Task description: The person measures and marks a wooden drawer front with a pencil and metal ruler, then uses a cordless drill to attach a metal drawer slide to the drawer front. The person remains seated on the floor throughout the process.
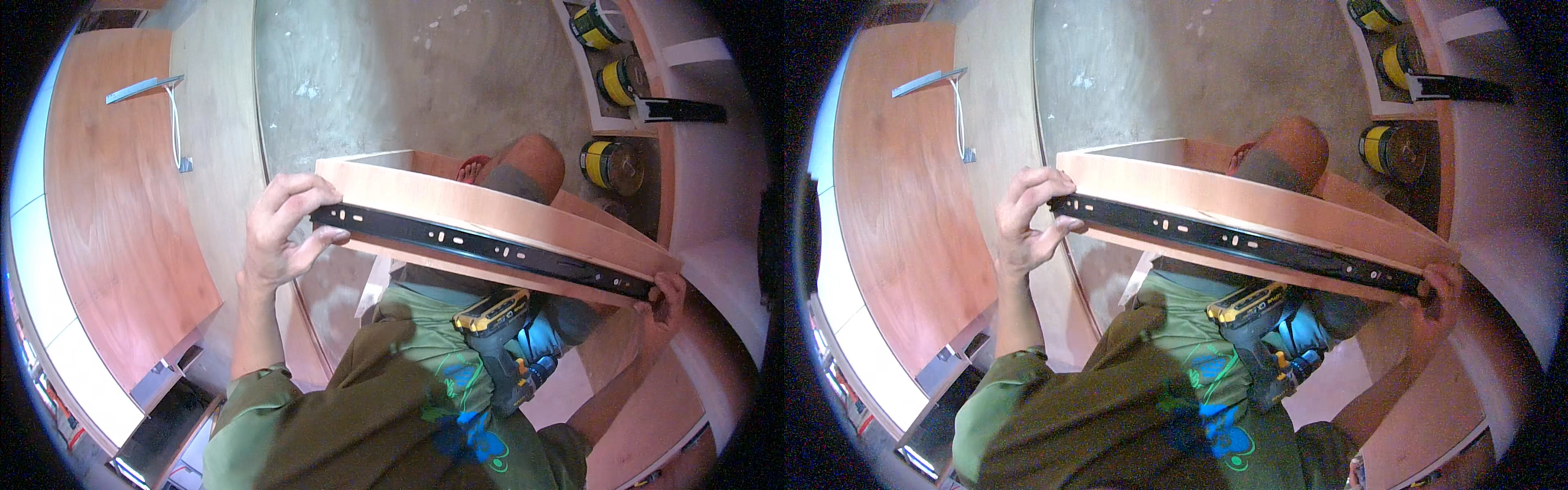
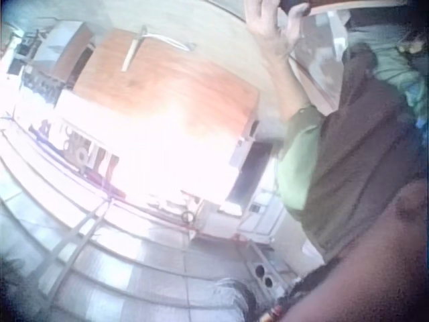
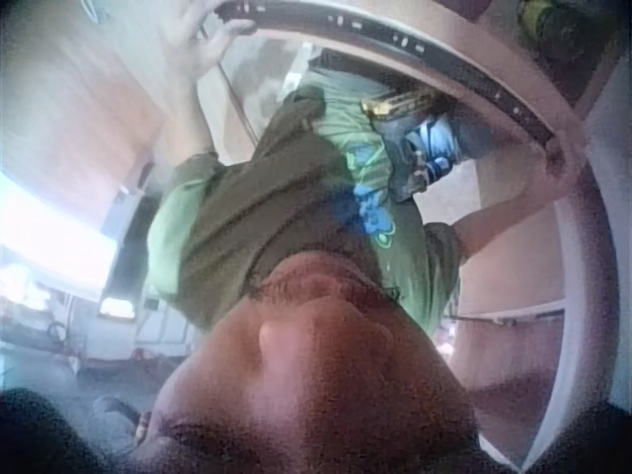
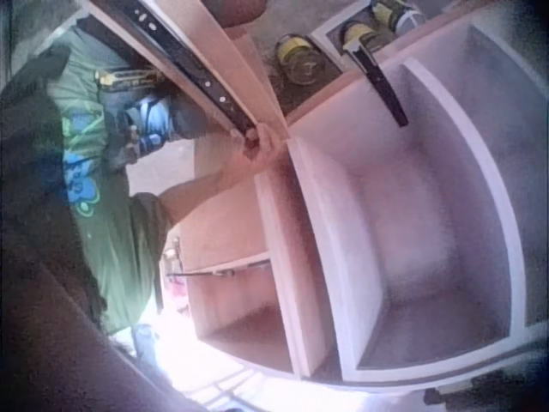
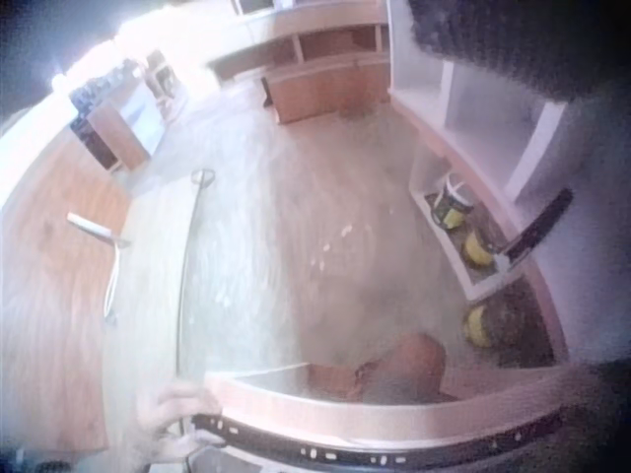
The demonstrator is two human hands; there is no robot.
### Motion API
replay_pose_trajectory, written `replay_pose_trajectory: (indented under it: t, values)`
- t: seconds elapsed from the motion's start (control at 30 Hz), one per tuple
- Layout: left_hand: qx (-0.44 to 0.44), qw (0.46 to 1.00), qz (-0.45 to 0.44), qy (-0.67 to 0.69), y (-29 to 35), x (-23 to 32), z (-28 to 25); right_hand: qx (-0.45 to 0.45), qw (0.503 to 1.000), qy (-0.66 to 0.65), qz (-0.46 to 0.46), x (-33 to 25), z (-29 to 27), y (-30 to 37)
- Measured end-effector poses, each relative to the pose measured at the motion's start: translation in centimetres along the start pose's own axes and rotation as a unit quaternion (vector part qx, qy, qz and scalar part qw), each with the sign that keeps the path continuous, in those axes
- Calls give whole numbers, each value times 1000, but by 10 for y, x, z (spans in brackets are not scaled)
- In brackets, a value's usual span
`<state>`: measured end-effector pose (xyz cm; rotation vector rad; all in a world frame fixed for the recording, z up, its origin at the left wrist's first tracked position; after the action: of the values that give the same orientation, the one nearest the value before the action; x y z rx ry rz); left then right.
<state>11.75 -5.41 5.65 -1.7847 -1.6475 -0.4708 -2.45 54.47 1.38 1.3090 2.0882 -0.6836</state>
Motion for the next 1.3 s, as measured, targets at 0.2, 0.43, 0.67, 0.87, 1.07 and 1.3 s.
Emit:
replay_pose_trajectory:
  t: [0.2, 0.43, 0.67, 0.87, 1.07, 1.3]
  values:
    - [12, 1000, -4, 2, 6, -8, 5, 3, 1000, 3, 15, -22, 5, -7]
    - [7, 1000, 5, -12, 0, -6, 2, -9, 999, -3, 33, -23, 2, -9]
    - [-10, 999, -29, 12, -1, -5, 0, -11, 998, 54, 34, -23, -1, -6]
    - [-25, 999, -26, 17, -10, -6, -1, -5, 996, 91, 23, -14, -3, -14]
    - [-20, 998, -37, 55, -18, -7, 1, 8, 998, 51, 35, -29, 9, -34]
    - [-21, 998, -37, 57, -16, -7, 2, 29, 998, 6, 52, -11, 7, -26]
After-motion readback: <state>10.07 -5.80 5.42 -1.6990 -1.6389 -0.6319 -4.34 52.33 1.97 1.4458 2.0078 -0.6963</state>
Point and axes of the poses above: each hand's wrist, its own y-axis away from the middle knuckle, its own z-axis out of the palm, x = y × z, the point moved 1 cm from there along -y, towards the middle knuckle, and after that the axes turned 2 degrees about y, right-handed, at the moved point
